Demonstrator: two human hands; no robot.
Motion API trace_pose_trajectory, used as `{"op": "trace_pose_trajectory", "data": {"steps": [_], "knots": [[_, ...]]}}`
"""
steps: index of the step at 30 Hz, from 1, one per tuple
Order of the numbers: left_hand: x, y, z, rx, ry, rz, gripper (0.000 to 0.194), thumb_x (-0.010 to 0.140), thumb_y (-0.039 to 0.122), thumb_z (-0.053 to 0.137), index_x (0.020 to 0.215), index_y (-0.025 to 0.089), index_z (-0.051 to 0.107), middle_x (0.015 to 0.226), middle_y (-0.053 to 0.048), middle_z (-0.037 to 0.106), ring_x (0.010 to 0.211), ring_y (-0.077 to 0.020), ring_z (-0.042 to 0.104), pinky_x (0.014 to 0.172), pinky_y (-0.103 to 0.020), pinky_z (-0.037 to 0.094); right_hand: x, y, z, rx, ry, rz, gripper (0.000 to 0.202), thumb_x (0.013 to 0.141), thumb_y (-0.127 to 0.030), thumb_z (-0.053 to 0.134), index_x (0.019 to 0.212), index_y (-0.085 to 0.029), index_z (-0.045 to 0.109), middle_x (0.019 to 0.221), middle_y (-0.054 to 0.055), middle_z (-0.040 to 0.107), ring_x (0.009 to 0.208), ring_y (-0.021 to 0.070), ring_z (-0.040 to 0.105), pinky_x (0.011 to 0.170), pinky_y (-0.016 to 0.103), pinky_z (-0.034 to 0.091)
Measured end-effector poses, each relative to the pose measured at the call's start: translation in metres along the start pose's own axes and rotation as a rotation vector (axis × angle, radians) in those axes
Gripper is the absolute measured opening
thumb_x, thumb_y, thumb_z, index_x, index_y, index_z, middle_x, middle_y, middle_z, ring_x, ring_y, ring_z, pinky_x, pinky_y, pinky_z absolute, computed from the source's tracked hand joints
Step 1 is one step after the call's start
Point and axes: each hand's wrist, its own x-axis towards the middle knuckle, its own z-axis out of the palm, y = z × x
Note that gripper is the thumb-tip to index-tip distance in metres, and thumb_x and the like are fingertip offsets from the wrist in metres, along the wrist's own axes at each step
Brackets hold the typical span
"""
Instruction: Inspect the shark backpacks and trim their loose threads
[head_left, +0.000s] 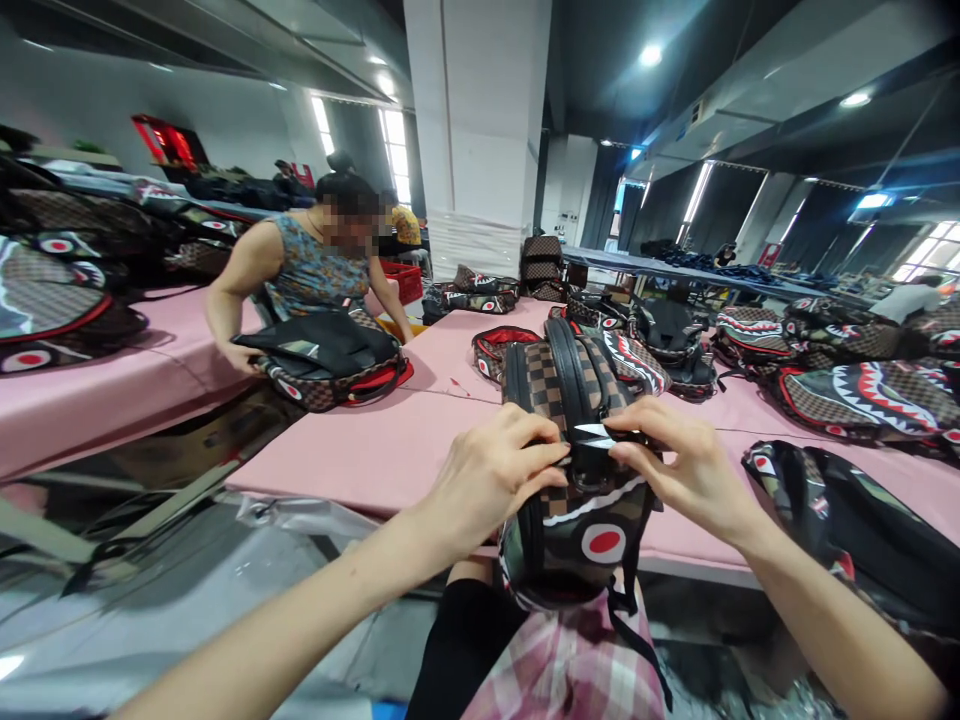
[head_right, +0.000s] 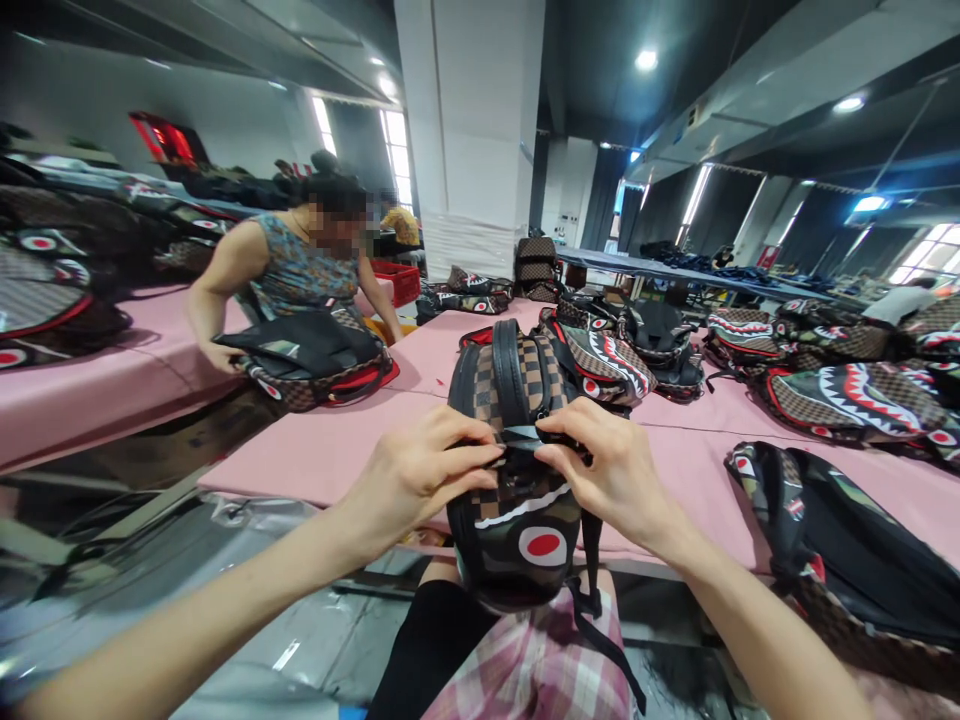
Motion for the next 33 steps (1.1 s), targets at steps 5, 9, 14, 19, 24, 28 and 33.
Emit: {"op": "trace_pose_trajectory", "data": {"steps": [5, 9, 14, 19, 24, 28, 33], "knots": [[0.009, -0.008, -0.003, -0.166, -0.09, -0.092, 0.007, 0.077, 0.019, 0.062, 0.077, 0.02, 0.069, 0.081, -0.001, 0.065, 0.074, -0.0122, 0.057, 0.066, -0.023, 0.045, -0.007, 0.009, -0.003, 0.151, 0.026, 0.083, 0.011, 0.084, -0.026, 0.056, 0.09, -0.019, 0.062, 0.085, 0.003, 0.064, 0.079, 0.0146, 0.06, 0.071, 0.025, 0.047], [0.011, -0.002, -0.004, 0.066, -0.12, -0.112, 0.013, 0.082, 0.016, 0.051, 0.074, 0.016, 0.061, 0.078, -0.003, 0.061, 0.073, -0.0145, 0.054, 0.064, -0.026, 0.041, -0.01, 0.01, -0.004, 0.122, 0.044, 0.097, 0.012, 0.083, -0.026, 0.058, 0.091, -0.019, 0.063, 0.086, 0.004, 0.065, 0.079, 0.0157, 0.06, 0.07, 0.026, 0.047], [0.01, 0.012, -0.001, 0.135, -0.12, -0.159, 0.016, 0.085, 0.015, 0.041, 0.075, 0.016, 0.053, 0.077, -0.004, 0.056, 0.073, -0.0157, 0.048, 0.061, -0.027, 0.037, -0.01, 0.004, -0.002, -0.097, 0.083, 0.012, 0.015, 0.084, -0.027, 0.056, 0.092, -0.02, 0.066, 0.087, 0.006, 0.064, 0.075, 0.0154, 0.059, 0.065, 0.026, 0.046], [0.011, 0.013, 0.0, -0.065, -0.085, -0.301, 0.016, 0.086, 0.017, 0.039, 0.073, 0.017, 0.049, 0.077, -0.002, 0.055, 0.072, -0.014, 0.049, 0.062, -0.026, 0.037, -0.006, -0.004, 0.003, -0.301, 0.062, -0.056, 0.014, 0.084, -0.025, 0.055, 0.087, -0.022, 0.069, 0.091, 0.004, 0.063, 0.071, 0.0123, 0.057, 0.059, 0.023, 0.04], [0.013, 0.016, 0.0, -0.1, -0.082, -0.358, 0.018, 0.086, 0.019, 0.039, 0.071, 0.018, 0.049, 0.076, -0.001, 0.055, 0.071, -0.014, 0.049, 0.063, -0.027, 0.036, 0.005, -0.015, -0.001, -0.433, -0.014, -0.128, 0.016, 0.084, -0.024, 0.054, 0.078, -0.022, 0.069, 0.089, 0.003, 0.062, 0.069, 0.0117, 0.054, 0.057, 0.024, 0.035], [0.013, 0.018, 0.001, -0.136, -0.081, -0.347, 0.019, 0.086, 0.02, 0.039, 0.07, 0.017, 0.049, 0.076, -0.001, 0.054, 0.073, -0.0142, 0.048, 0.064, -0.027, 0.036, 0.011, -0.021, -0.007, -0.499, -0.107, -0.152, 0.018, 0.084, -0.024, 0.055, 0.072, -0.021, 0.067, 0.085, 0.003, 0.062, 0.064, 0.0117, 0.05, 0.057, 0.026, 0.031], [0.016, 0.007, -0.016, -0.498, -0.142, -0.391, 0.028, 0.085, 0.033, 0.043, 0.064, 0.016, 0.051, 0.067, -0.001, 0.053, 0.065, -0.013, 0.048, 0.061, -0.025, 0.038, 0.008, -0.008, -0.003, -0.429, -0.092, -0.113, 0.013, 0.084, -0.023, 0.055, 0.077, -0.02, 0.065, 0.086, 0.003, 0.061, 0.067, 0.0127, 0.052, 0.057, 0.026, 0.033]]}}
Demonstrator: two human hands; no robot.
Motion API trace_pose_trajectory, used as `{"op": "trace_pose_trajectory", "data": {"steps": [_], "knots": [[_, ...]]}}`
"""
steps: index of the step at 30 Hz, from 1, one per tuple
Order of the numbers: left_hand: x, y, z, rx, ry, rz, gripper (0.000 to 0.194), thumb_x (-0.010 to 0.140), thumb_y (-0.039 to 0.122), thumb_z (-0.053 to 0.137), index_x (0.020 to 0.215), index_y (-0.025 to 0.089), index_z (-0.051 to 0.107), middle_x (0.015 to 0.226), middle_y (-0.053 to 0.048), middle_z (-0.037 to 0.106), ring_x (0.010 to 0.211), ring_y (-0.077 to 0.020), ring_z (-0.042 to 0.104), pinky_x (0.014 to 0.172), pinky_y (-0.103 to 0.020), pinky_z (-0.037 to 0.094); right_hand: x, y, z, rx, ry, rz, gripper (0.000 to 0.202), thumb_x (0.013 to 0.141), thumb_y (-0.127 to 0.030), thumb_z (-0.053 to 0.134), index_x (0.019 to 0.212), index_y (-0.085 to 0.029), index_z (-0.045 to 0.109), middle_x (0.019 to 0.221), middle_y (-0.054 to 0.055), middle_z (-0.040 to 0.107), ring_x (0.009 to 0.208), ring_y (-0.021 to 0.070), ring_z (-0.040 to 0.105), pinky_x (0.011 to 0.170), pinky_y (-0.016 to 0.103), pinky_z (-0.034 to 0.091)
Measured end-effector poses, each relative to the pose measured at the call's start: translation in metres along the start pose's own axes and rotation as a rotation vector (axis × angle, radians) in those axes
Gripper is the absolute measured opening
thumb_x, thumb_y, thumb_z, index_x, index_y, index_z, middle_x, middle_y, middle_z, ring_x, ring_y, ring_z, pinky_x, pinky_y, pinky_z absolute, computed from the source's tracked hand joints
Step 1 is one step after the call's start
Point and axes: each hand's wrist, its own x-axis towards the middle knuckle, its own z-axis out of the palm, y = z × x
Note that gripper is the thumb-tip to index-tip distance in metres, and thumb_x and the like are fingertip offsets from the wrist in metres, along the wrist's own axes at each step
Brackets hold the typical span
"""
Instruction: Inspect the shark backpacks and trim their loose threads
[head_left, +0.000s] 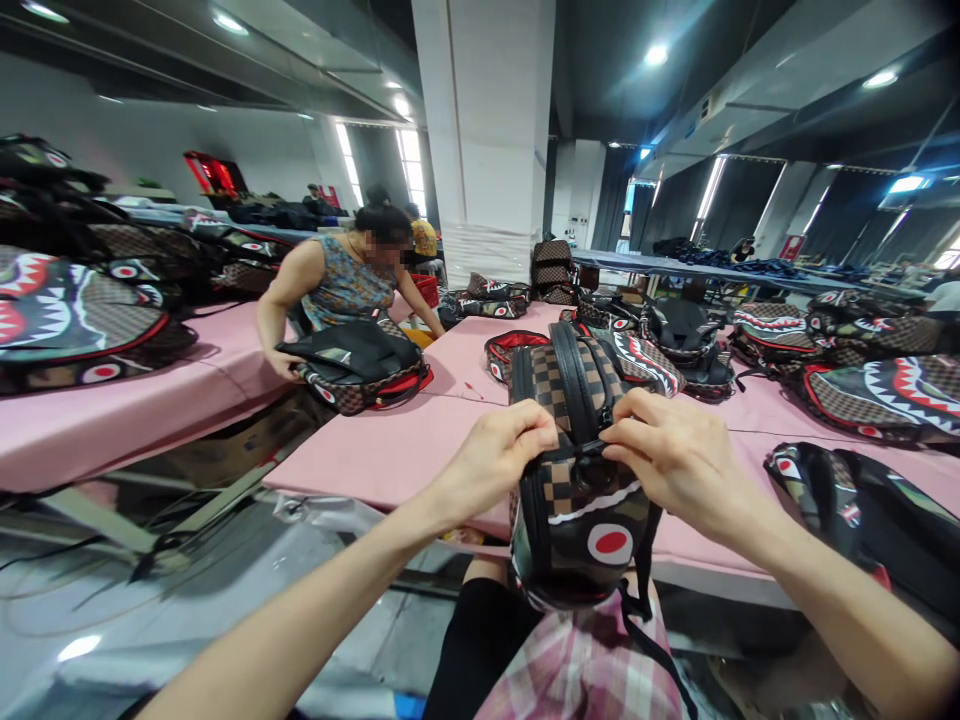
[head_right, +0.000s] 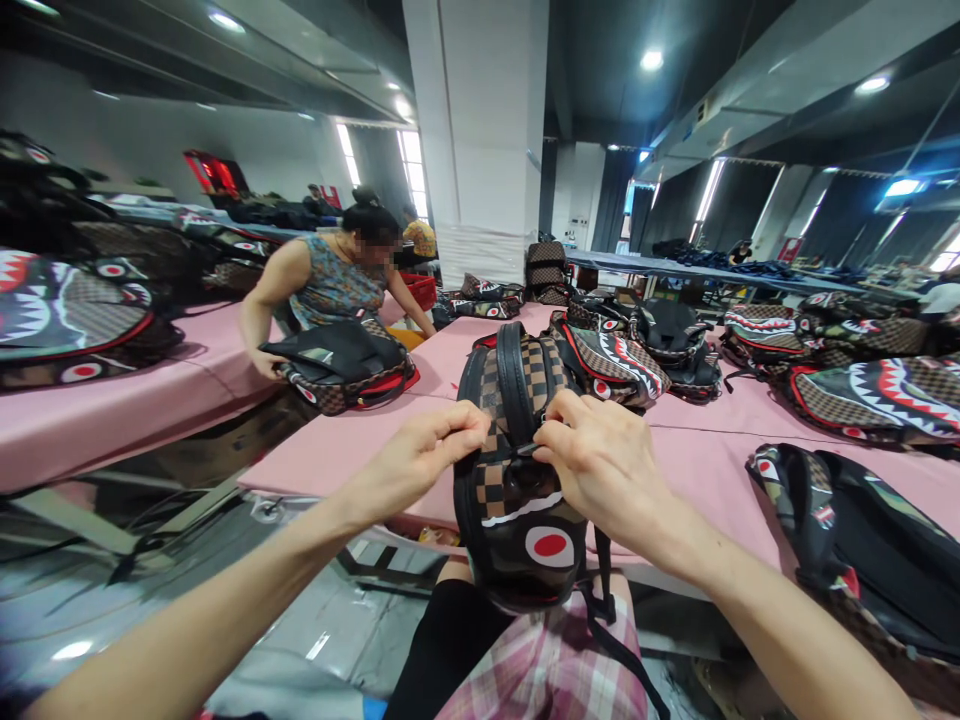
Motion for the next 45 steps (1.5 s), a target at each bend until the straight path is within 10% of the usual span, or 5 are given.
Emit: {"op": "trace_pose_trajectory", "data": {"steps": [6, 14, 34, 40, 45], "knots": [[0.014, 0.001, -0.022, -0.507, -0.021, -0.258, 0.057, 0.079, 0.062, 0.043, 0.078, 0.01, 0.064, 0.089, -0.015, 0.064, 0.075, -0.0203, 0.062, 0.055, -0.025, 0.044, -0.004, 0.016, 0.01, 0.35, 0.032, 0.032, 0.017, 0.084, -0.031, 0.057, 0.097, -0.021, 0.056, 0.096, 0.005, 0.058, 0.083, 0.0157, 0.057, 0.069, 0.026, 0.043], [0.05, 0.03, 0.004, -0.884, 0.098, -0.388, 0.013, 0.085, 0.017, 0.051, 0.078, 0.009, 0.059, 0.075, -0.009, 0.067, 0.064, -0.0133, 0.064, 0.063, -0.025, 0.051, -0.014, 0.015, 0.01, 0.214, -0.042, 0.154, 0.03, 0.071, -0.027, 0.069, 0.098, -0.021, 0.057, 0.091, 0.002, 0.057, 0.074, 0.0149, 0.058, 0.058, 0.023, 0.041], [0.037, 0.03, 0.028, -1.012, 0.141, -0.364, 0.012, 0.079, 0.024, 0.055, 0.082, 0.012, 0.057, 0.065, -0.001, 0.06, 0.056, -0.0114, 0.06, 0.061, -0.025, 0.051, -0.004, 0.048, 0.023, 0.026, 0.251, 0.315, 0.018, 0.075, -0.007, 0.05, 0.081, -0.019, 0.062, 0.081, 0.002, 0.059, 0.067, 0.0134, 0.054, 0.053, 0.023, 0.029], [0.046, 0.035, 0.032, -0.804, -0.09, -0.324, 0.027, 0.078, 0.042, 0.054, 0.076, 0.015, 0.053, 0.046, 0.006, 0.045, 0.038, -0.0074, 0.043, 0.045, -0.021, 0.04, 0.025, 0.103, 0.032, -0.019, 0.269, 0.498, 0.016, 0.081, -0.019, 0.052, 0.09, -0.022, 0.065, 0.091, 0.003, 0.059, 0.072, 0.0153, 0.056, 0.053, 0.024, 0.029], [0.112, 0.017, -0.008, 0.014, -0.045, -0.264, 0.042, 0.079, 0.047, 0.047, 0.05, 0.017, 0.047, 0.035, 0.006, 0.033, 0.032, -0.0071, 0.028, 0.037, -0.021, 0.022, 0.002, 0.114, 0.034, 0.073, 0.312, 0.529, 0.008, 0.079, -0.023, 0.056, 0.081, -0.019, 0.063, 0.086, 0.003, 0.059, 0.075, 0.0166, 0.056, 0.057, 0.025, 0.034]]}}
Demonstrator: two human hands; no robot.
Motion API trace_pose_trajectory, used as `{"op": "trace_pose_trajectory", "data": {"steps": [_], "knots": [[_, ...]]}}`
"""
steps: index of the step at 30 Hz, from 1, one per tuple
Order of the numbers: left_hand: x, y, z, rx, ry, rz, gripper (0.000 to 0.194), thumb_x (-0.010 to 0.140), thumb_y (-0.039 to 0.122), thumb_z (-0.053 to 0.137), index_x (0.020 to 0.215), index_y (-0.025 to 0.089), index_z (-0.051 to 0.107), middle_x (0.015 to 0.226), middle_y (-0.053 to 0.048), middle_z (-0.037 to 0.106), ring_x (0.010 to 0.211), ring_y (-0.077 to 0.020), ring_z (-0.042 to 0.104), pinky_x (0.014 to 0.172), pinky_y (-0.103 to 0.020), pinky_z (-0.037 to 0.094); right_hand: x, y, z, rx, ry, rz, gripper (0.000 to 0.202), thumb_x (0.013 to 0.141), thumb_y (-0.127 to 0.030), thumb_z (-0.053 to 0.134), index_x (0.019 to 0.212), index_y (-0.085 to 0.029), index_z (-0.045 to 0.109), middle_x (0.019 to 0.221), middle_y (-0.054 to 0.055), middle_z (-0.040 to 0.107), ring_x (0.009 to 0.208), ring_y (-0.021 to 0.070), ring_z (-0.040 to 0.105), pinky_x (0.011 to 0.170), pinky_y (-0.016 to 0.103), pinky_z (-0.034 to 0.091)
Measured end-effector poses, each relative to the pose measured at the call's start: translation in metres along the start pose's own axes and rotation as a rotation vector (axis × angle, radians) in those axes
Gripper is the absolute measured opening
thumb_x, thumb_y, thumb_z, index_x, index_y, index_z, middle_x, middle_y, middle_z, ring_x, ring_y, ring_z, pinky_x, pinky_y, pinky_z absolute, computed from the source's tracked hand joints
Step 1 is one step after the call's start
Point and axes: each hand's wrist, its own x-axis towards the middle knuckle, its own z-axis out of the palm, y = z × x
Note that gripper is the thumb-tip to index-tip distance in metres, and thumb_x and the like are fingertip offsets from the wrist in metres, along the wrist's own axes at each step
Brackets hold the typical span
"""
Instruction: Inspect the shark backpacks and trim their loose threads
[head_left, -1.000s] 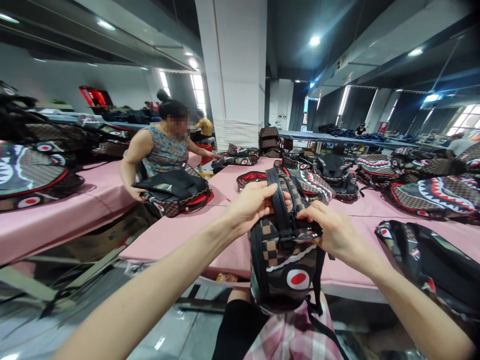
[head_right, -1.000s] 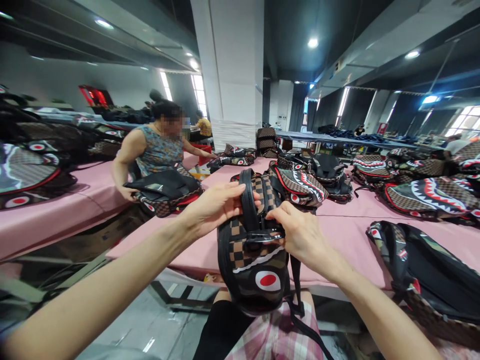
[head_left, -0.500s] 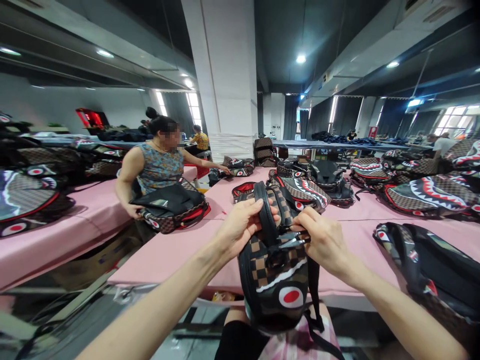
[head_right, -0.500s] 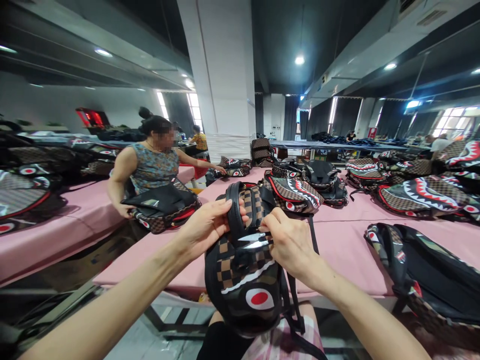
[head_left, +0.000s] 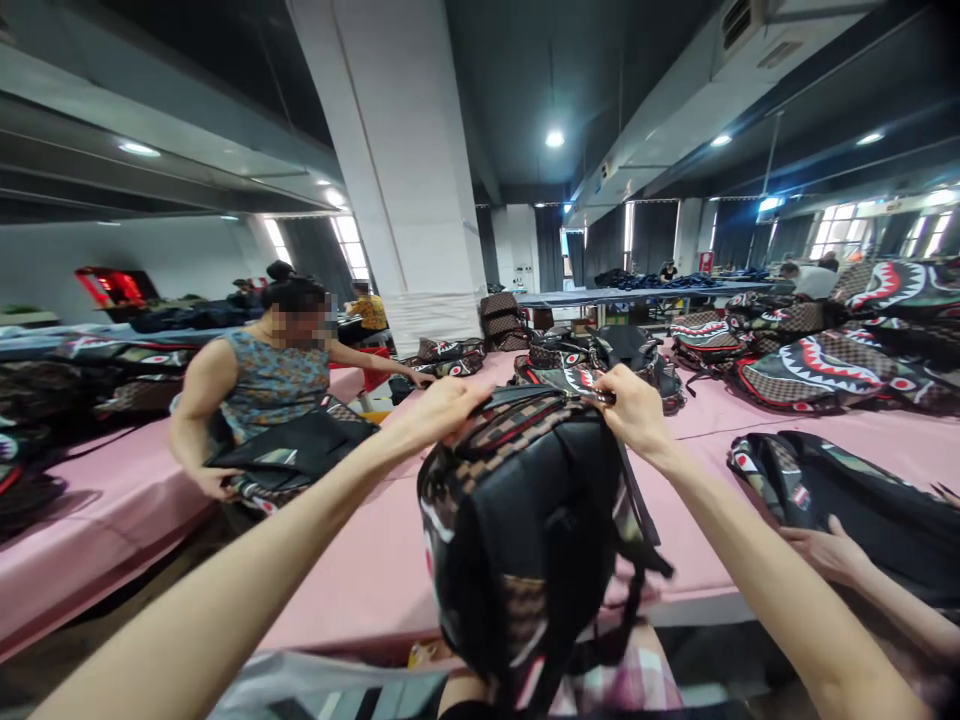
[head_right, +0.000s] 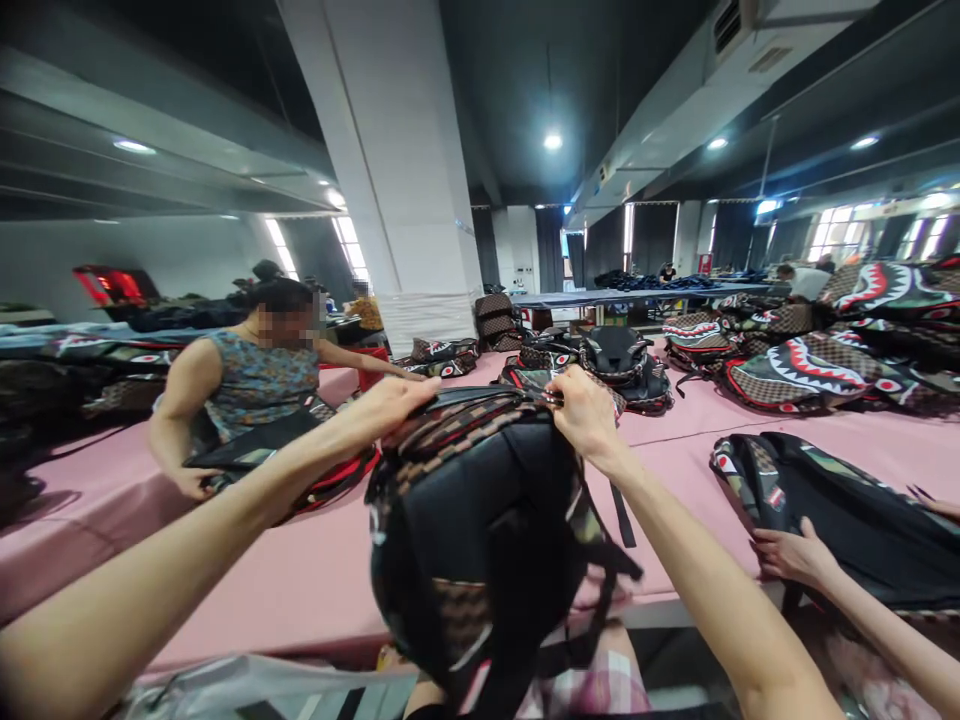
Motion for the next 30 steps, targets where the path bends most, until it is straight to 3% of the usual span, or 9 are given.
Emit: {"op": "trace_pose_trajectory", "data": {"steps": [3, 5, 7, 10, 12, 14, 17, 22, 30], "knots": [[0.037, 0.0, -0.006, 0.28, 0.132, 0.242, 0.04, 0.08, 0.037, 0.048, 0.046, 0.016, 0.046, 0.045, 0.003, 0.044, 0.044, -0.0084, 0.039, 0.046, -0.02, 0.028, -0.029, 0.003, -0.01, 0.148, 0.002, 0.006, 0.006, 0.076, -0.014, 0.055, 0.073, -0.018, 0.058, 0.078, 0.002, 0.058, 0.074, 0.0161, 0.055, 0.061, 0.025, 0.037], [0.041, 0.0, -0.002, 0.312, 0.233, 0.37, 0.028, 0.082, 0.032, 0.047, 0.062, 0.016, 0.058, 0.062, 0.001, 0.057, 0.059, -0.0111, 0.05, 0.057, -0.02, 0.036, -0.05, 0.001, -0.017, 0.262, -0.014, -0.017, 0.011, 0.074, -0.008, 0.051, 0.07, -0.018, 0.055, 0.075, 0.002, 0.056, 0.071, 0.0146, 0.054, 0.06, 0.024, 0.038], [0.025, -0.003, 0.007, 0.297, 0.423, 0.448, 0.02, 0.084, 0.029, 0.046, 0.083, 0.017, 0.061, 0.079, -0.001, 0.063, 0.071, -0.0129, 0.055, 0.067, -0.021, 0.04, -0.068, -0.004, -0.022, 0.349, -0.014, -0.047, 0.014, 0.073, -0.005, 0.048, 0.069, -0.018, 0.053, 0.074, 0.001, 0.055, 0.068, 0.0133, 0.053, 0.058, 0.023, 0.037], [-0.025, -0.01, 0.024, 0.39, 0.685, 0.607, 0.017, 0.086, 0.022, 0.045, 0.087, 0.016, 0.06, 0.079, -0.002, 0.062, 0.073, -0.0131, 0.056, 0.069, -0.023, 0.043, -0.082, -0.011, -0.023, 0.418, 0.021, -0.069, 0.015, 0.074, -0.005, 0.047, 0.069, -0.018, 0.052, 0.072, 0.001, 0.052, 0.065, 0.0119, 0.051, 0.055, 0.022, 0.036], [-0.056, -0.015, 0.041, 0.573, 0.582, 0.849, 0.016, 0.084, 0.016, 0.046, 0.09, 0.015, 0.061, 0.084, -0.004, 0.063, 0.081, -0.015, 0.057, 0.076, -0.025, 0.044, -0.083, -0.013, -0.02, 0.453, 0.025, -0.076, 0.015, 0.074, -0.005, 0.046, 0.069, -0.018, 0.051, 0.071, 0.001, 0.051, 0.064, 0.0114, 0.05, 0.054, 0.021, 0.036], [-0.075, -0.02, 0.057, 0.741, 0.46, 0.966, 0.021, 0.084, 0.017, 0.047, 0.1, 0.013, 0.06, 0.094, -0.008, 0.064, 0.091, -0.0188, 0.055, 0.083, -0.031, 0.042, -0.081, -0.014, -0.015, 0.483, 0.022, -0.078, 0.014, 0.075, -0.005, 0.046, 0.069, -0.018, 0.049, 0.07, 0.001, 0.05, 0.063, 0.0112, 0.05, 0.055, 0.021, 0.036], [-0.077, -0.026, 0.073, 0.859, 0.458, 0.939, 0.029, 0.086, 0.022, 0.045, 0.109, 0.011, 0.058, 0.1, -0.011, 0.062, 0.094, -0.0213, 0.051, 0.084, -0.034, 0.04, -0.077, -0.013, -0.013, 0.484, 0.041, -0.08, 0.013, 0.077, -0.008, 0.049, 0.068, -0.018, 0.05, 0.068, 0.0, 0.05, 0.062, 0.0111, 0.05, 0.055, 0.021, 0.036], [-0.065, -0.029, 0.081, 0.917, 0.519, 0.908, 0.03, 0.087, 0.025, 0.042, 0.106, 0.009, 0.06, 0.095, -0.012, 0.06, 0.09, -0.0234, 0.05, 0.079, -0.036, 0.038, -0.085, -0.017, -0.028, 0.287, 0.087, -0.056, 0.01, 0.067, -0.007, 0.052, 0.065, -0.017, 0.053, 0.066, 0.0, 0.05, 0.055, 0.0102, 0.047, 0.05, 0.022, 0.029], [-0.076, -0.028, 0.092, 0.78, 0.519, 1.0, 0.019, 0.083, 0.02, 0.047, 0.093, 0.01, 0.06, 0.086, -0.012, 0.055, 0.082, -0.0236, 0.051, 0.07, -0.036, 0.04, -0.084, -0.054, -0.036, -0.132, -0.006, 0.027, 0.014, 0.061, -0.004, 0.048, 0.064, -0.017, 0.052, 0.067, 0.001, 0.053, 0.052, 0.0106, 0.043, 0.049, 0.026, 0.02]]}}
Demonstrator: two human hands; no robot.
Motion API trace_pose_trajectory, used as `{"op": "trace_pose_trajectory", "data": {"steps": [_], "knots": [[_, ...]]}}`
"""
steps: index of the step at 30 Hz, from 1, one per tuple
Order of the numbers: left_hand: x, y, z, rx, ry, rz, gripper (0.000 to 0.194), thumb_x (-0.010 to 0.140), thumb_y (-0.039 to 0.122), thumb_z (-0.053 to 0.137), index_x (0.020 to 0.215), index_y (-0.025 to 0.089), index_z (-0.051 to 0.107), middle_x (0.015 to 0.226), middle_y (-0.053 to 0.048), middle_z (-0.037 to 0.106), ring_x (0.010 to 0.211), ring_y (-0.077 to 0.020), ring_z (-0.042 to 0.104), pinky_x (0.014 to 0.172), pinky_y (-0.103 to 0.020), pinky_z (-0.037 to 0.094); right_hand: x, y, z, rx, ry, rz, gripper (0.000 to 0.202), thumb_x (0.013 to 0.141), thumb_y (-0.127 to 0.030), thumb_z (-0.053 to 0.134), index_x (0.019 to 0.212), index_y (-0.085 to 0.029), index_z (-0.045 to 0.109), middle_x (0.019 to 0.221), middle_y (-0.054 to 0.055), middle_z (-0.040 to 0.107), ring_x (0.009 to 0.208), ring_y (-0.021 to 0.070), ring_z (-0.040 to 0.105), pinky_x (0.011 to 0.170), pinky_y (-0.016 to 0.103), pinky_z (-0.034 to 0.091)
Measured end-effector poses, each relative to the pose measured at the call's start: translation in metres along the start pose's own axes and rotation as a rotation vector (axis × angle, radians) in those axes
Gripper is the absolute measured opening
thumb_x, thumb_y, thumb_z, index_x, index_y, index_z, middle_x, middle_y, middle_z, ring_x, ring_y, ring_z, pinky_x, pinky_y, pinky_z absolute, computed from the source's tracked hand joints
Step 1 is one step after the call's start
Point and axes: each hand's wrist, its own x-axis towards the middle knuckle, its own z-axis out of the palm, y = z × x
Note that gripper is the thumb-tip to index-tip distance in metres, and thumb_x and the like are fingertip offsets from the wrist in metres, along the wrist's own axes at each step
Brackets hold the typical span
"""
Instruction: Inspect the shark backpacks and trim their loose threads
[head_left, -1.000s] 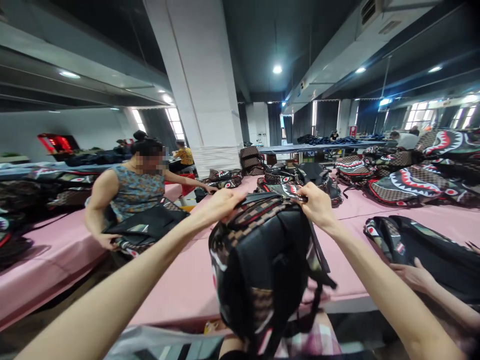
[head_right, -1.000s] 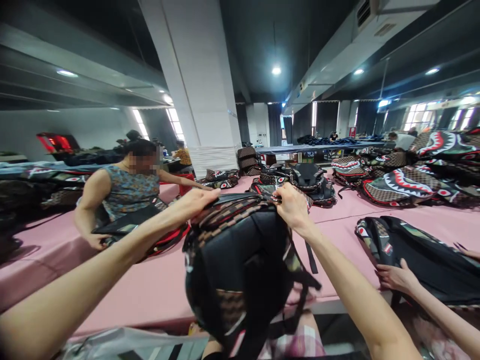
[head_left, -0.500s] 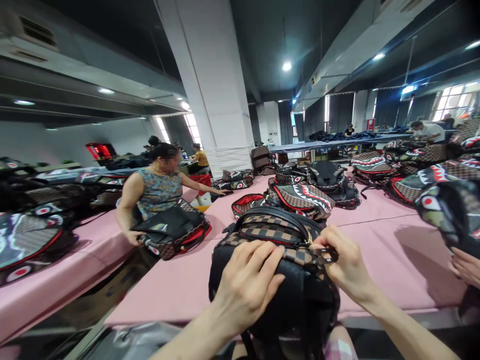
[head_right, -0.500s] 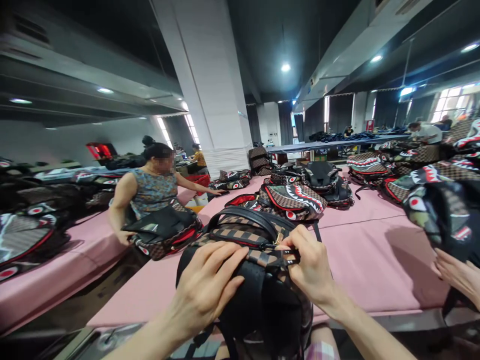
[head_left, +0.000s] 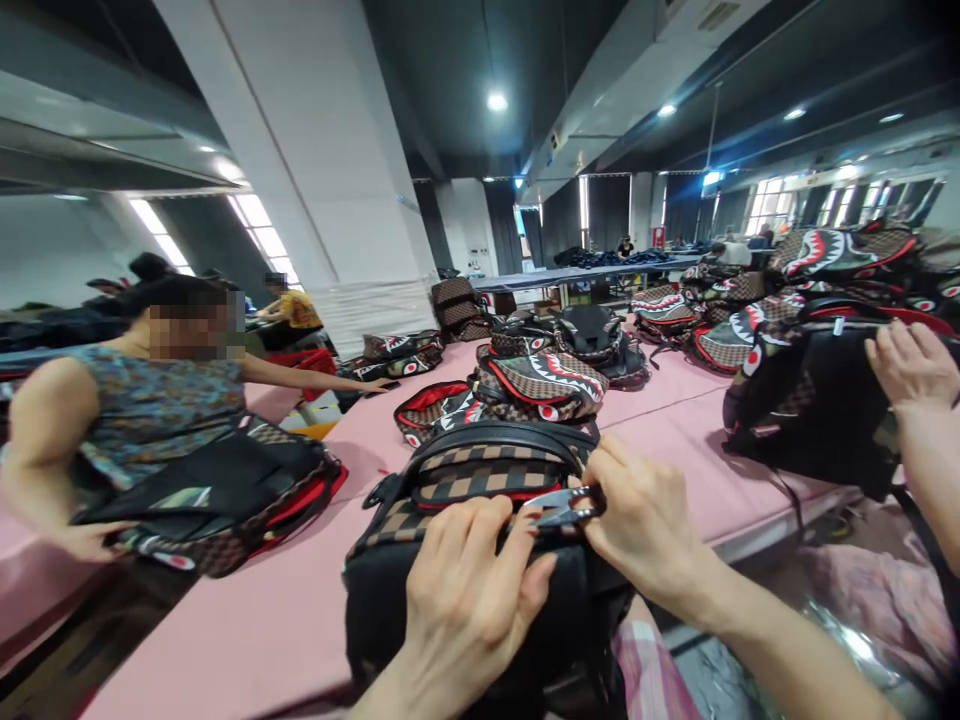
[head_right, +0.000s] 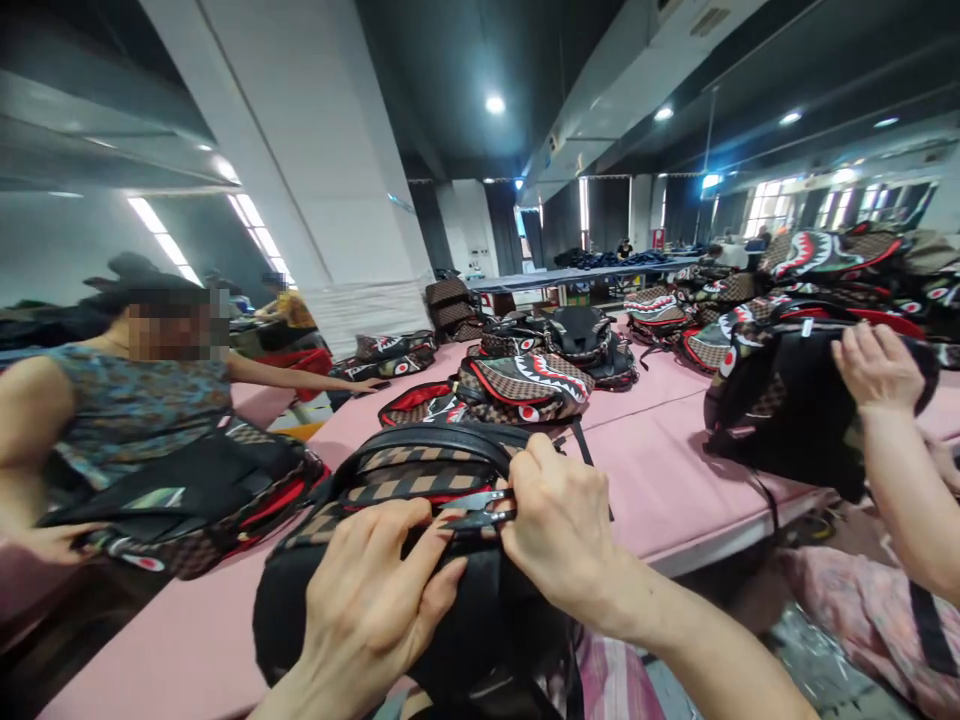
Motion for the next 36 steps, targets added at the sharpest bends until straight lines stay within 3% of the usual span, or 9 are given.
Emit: {"op": "trace_pose_trajectory", "data": {"steps": [5, 10, 14, 18, 20, 27, 29, 33, 36], "knots": [[-0.009, -0.002, -0.003, -0.001, 0.007, -0.032, 0.024, 0.084, 0.022, 0.047, 0.1, 0.009, 0.059, 0.097, -0.015, 0.058, 0.096, -0.0278, 0.053, 0.081, -0.04, 0.041, -0.005, 0.001, -0.009, -0.009, -0.076, -0.074, 0.014, 0.063, -0.003, 0.049, 0.064, -0.017, 0.051, 0.066, 0.001, 0.052, 0.053, 0.0106, 0.044, 0.049, 0.026, 0.02], [-0.011, -0.003, 0.001, 0.039, -0.005, 0.0, 0.025, 0.084, 0.022, 0.047, 0.102, 0.01, 0.059, 0.102, -0.015, 0.063, 0.096, -0.027, 0.056, 0.084, -0.04, 0.04, -0.006, 0.004, -0.005, 0.091, -0.087, 0.014, 0.011, 0.068, -0.006, 0.05, 0.065, -0.016, 0.055, 0.068, 0.001, 0.054, 0.056, 0.0109, 0.047, 0.05, 0.025, 0.025], [-0.015, -0.014, 0.003, 0.112, -0.047, 0.048, 0.029, 0.086, 0.023, 0.044, 0.107, 0.009, 0.057, 0.102, -0.015, 0.064, 0.093, -0.0253, 0.057, 0.085, -0.038, 0.039, 0.005, 0.028, 0.014, 0.631, -0.109, 0.117, 0.013, 0.074, -0.019, 0.053, 0.066, -0.015, 0.062, 0.068, 0.003, 0.06, 0.059, 0.0116, 0.052, 0.054, 0.023, 0.035], [-0.019, -0.023, 0.001, 0.18, -0.064, 0.117, 0.037, 0.089, 0.031, 0.036, 0.11, 0.007, 0.056, 0.1, -0.016, 0.063, 0.094, -0.0272, 0.055, 0.085, -0.038, 0.038, -0.001, 0.063, 0.027, 1.128, -0.014, 0.447, 0.024, 0.076, -0.035, 0.057, 0.069, -0.014, 0.067, 0.07, 0.004, 0.064, 0.064, 0.0137, 0.056, 0.059, 0.026, 0.043], [-0.02, -0.023, 0.001, 0.188, -0.071, 0.122, 0.038, 0.089, 0.031, 0.035, 0.11, 0.007, 0.056, 0.099, -0.016, 0.063, 0.094, -0.0269, 0.055, 0.086, -0.038, 0.038, -0.007, 0.068, 0.031, 1.172, -0.027, 0.455, 0.025, 0.075, -0.037, 0.061, 0.072, -0.014, 0.07, 0.072, 0.005, 0.065, 0.067, 0.0141, 0.056, 0.062, 0.026, 0.044], [-0.023, -0.024, -0.002, 0.2, -0.198, 0.09, 0.047, 0.089, 0.035, 0.034, 0.131, 0.013, 0.04, 0.108, -0.013, 0.061, 0.101, -0.0258, 0.055, 0.09, -0.037, 0.039, -0.011, 0.061, 0.039, 1.356, -0.231, 0.121, 0.021, 0.068, -0.036, 0.07, 0.078, -0.017, 0.073, 0.073, 0.003, 0.061, 0.067, 0.0114, 0.055, 0.058, 0.022, 0.044], [-0.023, -0.026, -0.006, 0.185, -0.254, 0.054, 0.051, 0.089, 0.036, 0.035, 0.135, 0.013, 0.035, 0.112, -0.014, 0.06, 0.103, -0.0255, 0.055, 0.09, -0.036, 0.04, -0.01, 0.067, 0.041, 1.454, -0.263, 0.159, 0.021, 0.07, -0.037, 0.069, 0.072, -0.016, 0.072, 0.069, 0.003, 0.061, 0.063, 0.0112, 0.055, 0.056, 0.022, 0.044], [-0.02, -0.027, -0.012, 0.17, -0.286, -0.016, 0.056, 0.09, 0.039, 0.034, 0.139, 0.014, 0.028, 0.118, -0.014, 0.057, 0.104, -0.0244, 0.057, 0.087, -0.033, 0.044, -0.007, 0.076, 0.044, 1.396, -0.102, 0.405, 0.02, 0.075, -0.034, 0.064, 0.075, -0.015, 0.07, 0.073, 0.004, 0.065, 0.066, 0.0127, 0.057, 0.059, 0.023, 0.045], [-0.015, -0.027, -0.011, 0.188, -0.266, 0.021, 0.057, 0.091, 0.042, 0.028, 0.14, 0.014, 0.026, 0.119, -0.014, 0.058, 0.104, -0.0236, 0.058, 0.087, -0.031, 0.044, 0.004, 0.07, 0.042, 1.285, -0.1, 0.322, 0.019, 0.079, -0.031, 0.06, 0.081, -0.015, 0.07, 0.079, 0.004, 0.067, 0.072, 0.0139, 0.06, 0.066, 0.025, 0.046]]}}
